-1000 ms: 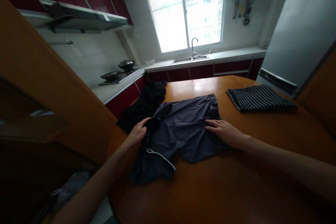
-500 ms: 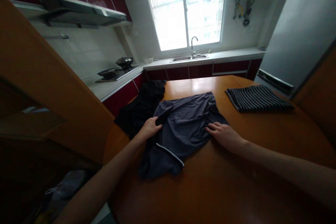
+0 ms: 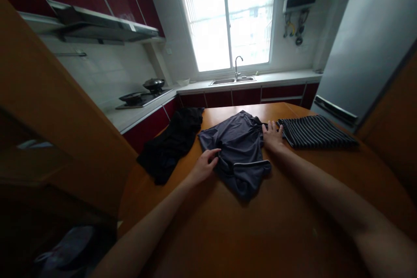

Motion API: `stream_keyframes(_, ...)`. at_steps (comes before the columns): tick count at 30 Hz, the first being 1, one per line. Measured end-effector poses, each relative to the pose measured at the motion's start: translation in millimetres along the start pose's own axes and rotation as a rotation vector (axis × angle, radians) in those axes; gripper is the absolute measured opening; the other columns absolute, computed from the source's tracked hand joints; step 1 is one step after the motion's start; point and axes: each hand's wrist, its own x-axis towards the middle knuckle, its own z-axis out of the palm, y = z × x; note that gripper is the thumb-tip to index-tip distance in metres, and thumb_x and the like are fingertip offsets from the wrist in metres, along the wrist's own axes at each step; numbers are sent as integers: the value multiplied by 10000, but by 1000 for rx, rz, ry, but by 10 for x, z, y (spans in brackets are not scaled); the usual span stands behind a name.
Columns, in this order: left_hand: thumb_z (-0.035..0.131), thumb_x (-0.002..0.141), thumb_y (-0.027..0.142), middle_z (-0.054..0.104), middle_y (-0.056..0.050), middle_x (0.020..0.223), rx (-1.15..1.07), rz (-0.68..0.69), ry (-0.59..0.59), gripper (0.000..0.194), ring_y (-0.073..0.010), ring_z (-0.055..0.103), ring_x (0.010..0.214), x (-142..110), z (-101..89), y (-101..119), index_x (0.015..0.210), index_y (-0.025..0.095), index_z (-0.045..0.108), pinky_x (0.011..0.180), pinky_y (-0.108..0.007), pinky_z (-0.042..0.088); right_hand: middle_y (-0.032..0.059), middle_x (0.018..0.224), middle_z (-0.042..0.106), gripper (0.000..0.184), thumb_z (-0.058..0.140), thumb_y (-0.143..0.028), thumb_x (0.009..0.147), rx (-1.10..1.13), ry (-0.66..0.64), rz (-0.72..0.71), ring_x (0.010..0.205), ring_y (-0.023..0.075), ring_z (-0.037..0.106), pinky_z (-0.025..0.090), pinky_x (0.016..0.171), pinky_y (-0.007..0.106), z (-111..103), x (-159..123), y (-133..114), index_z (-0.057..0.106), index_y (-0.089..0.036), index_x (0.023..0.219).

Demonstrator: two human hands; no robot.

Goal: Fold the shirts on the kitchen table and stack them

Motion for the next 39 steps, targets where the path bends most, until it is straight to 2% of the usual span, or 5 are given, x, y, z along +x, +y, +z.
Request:
stream_keyframes(6, 419, 1012, 322, 640, -85, 1072, 157, 150, -54, 332, -208, 628, 1014, -123, -69, 41, 1128, 198, 704, 935, -335, 491, 184, 1531, 440, 486, 370, -193, 946, 138, 118, -76, 1420, 335, 334, 211, 1153, 551, 59, -331, -139, 543, -154, 1398)
stream_keyframes(17, 397, 993, 423, 664, -79, 1018, 167, 157, 10, 393, -239, 633, 1006, 12, 60, -123, 1036, 199, 717, 941, -384, 494, 222, 1595, 320, 592, 469, -350, 950, -5, 70, 164, 1487, 392, 192, 137, 1153, 607, 24, -422, 1023, 415, -139, 1501)
stream_keyframes(29, 393, 956, 487, 690, -66, 981, 215, 165, 37, 418, -254, 660, 971, 30, 44, -134, 997, 240, 728, 891, -391, 527, 132, 1564, 432, 551, 385, -499, 1015, 244, -80, 179, 1444, 288, 355, 258, 1160, 480, 51, -89, 1327, 500, -208, 1469)
stream_keyframes(34, 416, 949, 501, 691, -49, 986, 222, 165, 40, 380, -270, 659, 970, 51, 53, -199, 998, 284, 724, 885, -418, 526, 239, 1332, 623, 525, 259, -351, 1060, 281, 53, 474, 1257, 288, 569, 415, 1034, 362, -221, 206, 2035, 622, -87, 1332)
stream_keyframes(39, 418, 953, 538, 682, 19, 965, 196, 162, 25, 306, -271, 644, 947, 50, 44, -257, 1005, 412, 692, 862, -464, 532, 276, 1201, 654, 410, 614, -333, 951, 270, 11, 690, 1120, 354, 645, 512, 919, 431, -274, 407, 2787, 667, -17, 1207)
